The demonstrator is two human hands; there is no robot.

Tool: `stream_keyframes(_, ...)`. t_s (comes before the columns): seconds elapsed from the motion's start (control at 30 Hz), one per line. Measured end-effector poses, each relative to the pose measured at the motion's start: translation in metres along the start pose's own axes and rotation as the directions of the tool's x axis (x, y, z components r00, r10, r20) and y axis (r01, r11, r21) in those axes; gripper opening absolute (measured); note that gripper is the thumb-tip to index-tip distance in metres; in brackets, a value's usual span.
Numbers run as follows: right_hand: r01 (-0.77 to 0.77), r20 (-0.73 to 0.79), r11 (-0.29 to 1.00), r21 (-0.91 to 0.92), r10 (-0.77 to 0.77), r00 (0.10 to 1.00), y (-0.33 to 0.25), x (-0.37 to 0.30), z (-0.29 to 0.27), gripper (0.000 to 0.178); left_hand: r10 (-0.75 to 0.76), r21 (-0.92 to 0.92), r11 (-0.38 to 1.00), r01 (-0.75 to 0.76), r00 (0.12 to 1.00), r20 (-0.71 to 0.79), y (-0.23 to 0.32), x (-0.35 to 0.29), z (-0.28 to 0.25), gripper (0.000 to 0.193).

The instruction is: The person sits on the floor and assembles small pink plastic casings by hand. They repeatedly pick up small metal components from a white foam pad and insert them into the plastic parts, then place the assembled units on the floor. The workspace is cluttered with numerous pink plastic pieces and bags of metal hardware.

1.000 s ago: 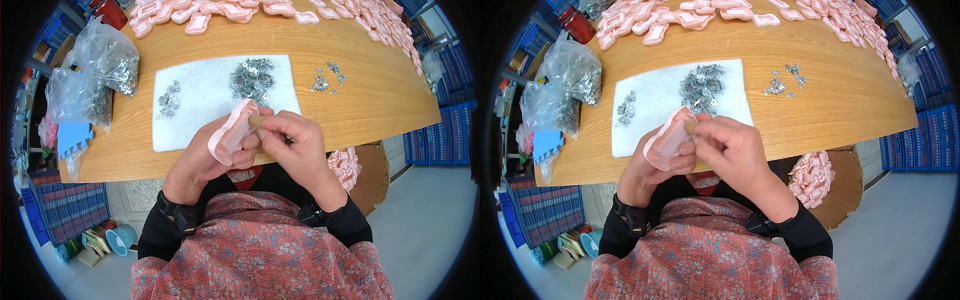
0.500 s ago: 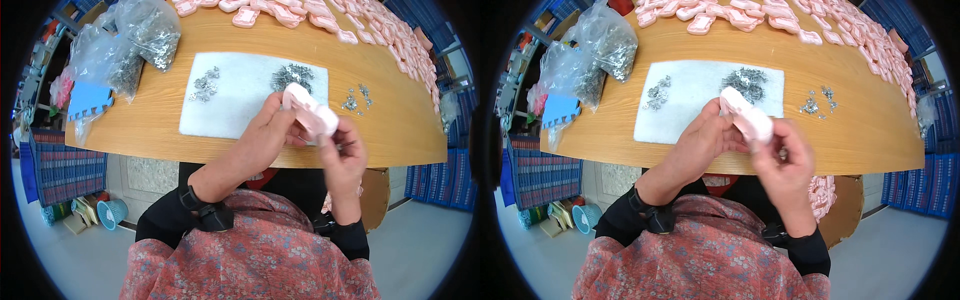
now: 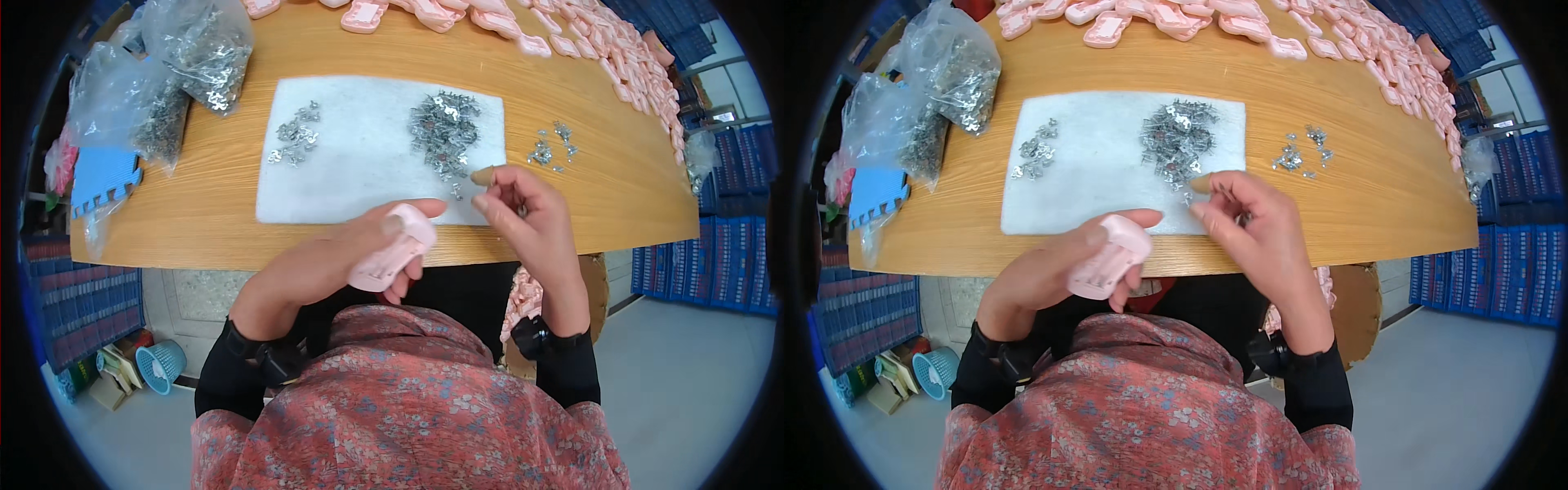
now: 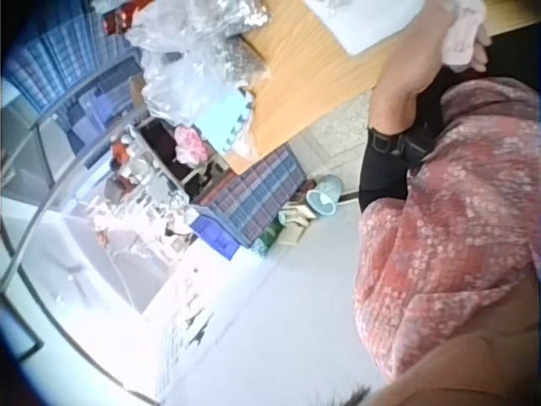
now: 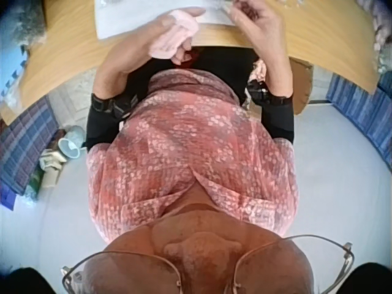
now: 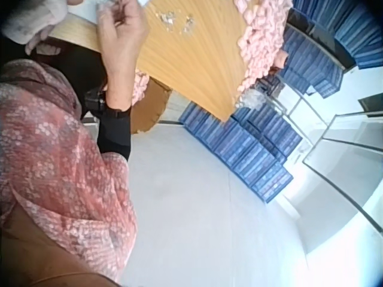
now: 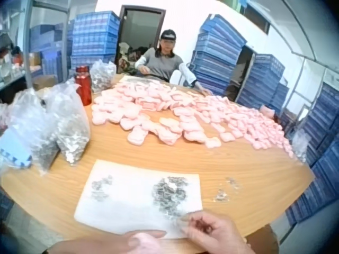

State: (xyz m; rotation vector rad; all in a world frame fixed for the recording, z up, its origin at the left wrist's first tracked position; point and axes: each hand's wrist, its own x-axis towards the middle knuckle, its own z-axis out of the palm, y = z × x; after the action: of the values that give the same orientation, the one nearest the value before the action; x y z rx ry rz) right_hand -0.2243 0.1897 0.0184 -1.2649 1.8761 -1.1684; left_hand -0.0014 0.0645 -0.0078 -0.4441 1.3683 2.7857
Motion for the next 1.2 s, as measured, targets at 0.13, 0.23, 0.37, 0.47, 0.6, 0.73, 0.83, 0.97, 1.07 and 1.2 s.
stream_keyframes(0.13, 0.084, -0.035, 0.932, -0.352, -0.103, 0.994, 0.005, 0.014, -0.001, 0.016, 0.116, -0.168, 0.977, -0.135, 0.986, -0.119, -0.012, -0.006, -0.011, 0.066)
stream_keyframes(0.23, 0.076, 0.008, 0.931, -0.357, -0.079, 0.997, 0.006, 0.014, 0.004, 0.014, 0.175, -0.242, 0.946, -0.215, 0.969, -0.177, -0.013, -0.006, -0.016, 0.064)
stream_keyframes(0.37, 0.098, -0.008, 0.919, -0.381, -0.109, 0.994, 0.013, 0.015, 0.014, 0.013, 0.194, -0.267, 0.934, -0.237, 0.965, -0.177, -0.012, -0.003, -0.018, 0.061)
stream_keyframes(0.47, 0.158, 0.021, 0.885, -0.438, -0.166, 0.986, 0.02, 0.017, 0.015, 0.015, 0.191, -0.234, 0.941, -0.243, 0.956, -0.225, -0.006, -0.001, -0.013, 0.058)
stream_keyframes(0.6, 0.107, 0.007, 0.846, -0.522, -0.121, 0.993, 0.02, 0.018, 0.006, 0.016, 0.196, -0.165, 0.952, -0.259, 0.927, -0.32, -0.001, 0.003, -0.01, 0.056)
stream_keyframes(0.73, 0.121, -0.017, 0.827, -0.549, -0.156, 0.988, 0.012, 0.021, 0.004, 0.013, 0.195, -0.134, 0.957, -0.256, 0.914, -0.357, -0.001, 0.006, -0.007, 0.054)
stream_keyframes(0.83, 0.146, -0.035, 0.812, -0.566, -0.2, 0.979, 0.01, 0.025, 0.023, 0.011, 0.197, -0.121, 0.958, -0.259, 0.907, -0.373, -0.001, 0.009, -0.004, 0.053)
stream_keyframes(0.97, 0.162, -0.048, 0.776, -0.609, -0.241, 0.969, 0.01, 0.027, 0.031, 0.012, 0.2, -0.111, 0.959, -0.259, 0.902, -0.382, 0.0, 0.009, -0.003, 0.052)
stream_keyframes(1.07, 0.14, -0.052, 0.828, -0.542, -0.199, 0.979, 0.008, 0.025, 0.025, 0.011, 0.186, -0.126, 0.96, -0.251, 0.905, -0.381, 0.003, 0.009, 0.0, 0.052)
stream_keyframes(1.2, 0.173, 0.011, 0.902, -0.396, -0.184, 0.983, -0.004, 0.021, 0.018, 0.01, 0.193, -0.103, 0.964, -0.246, 0.91, -0.366, 0.007, 0.016, 0.006, 0.053)
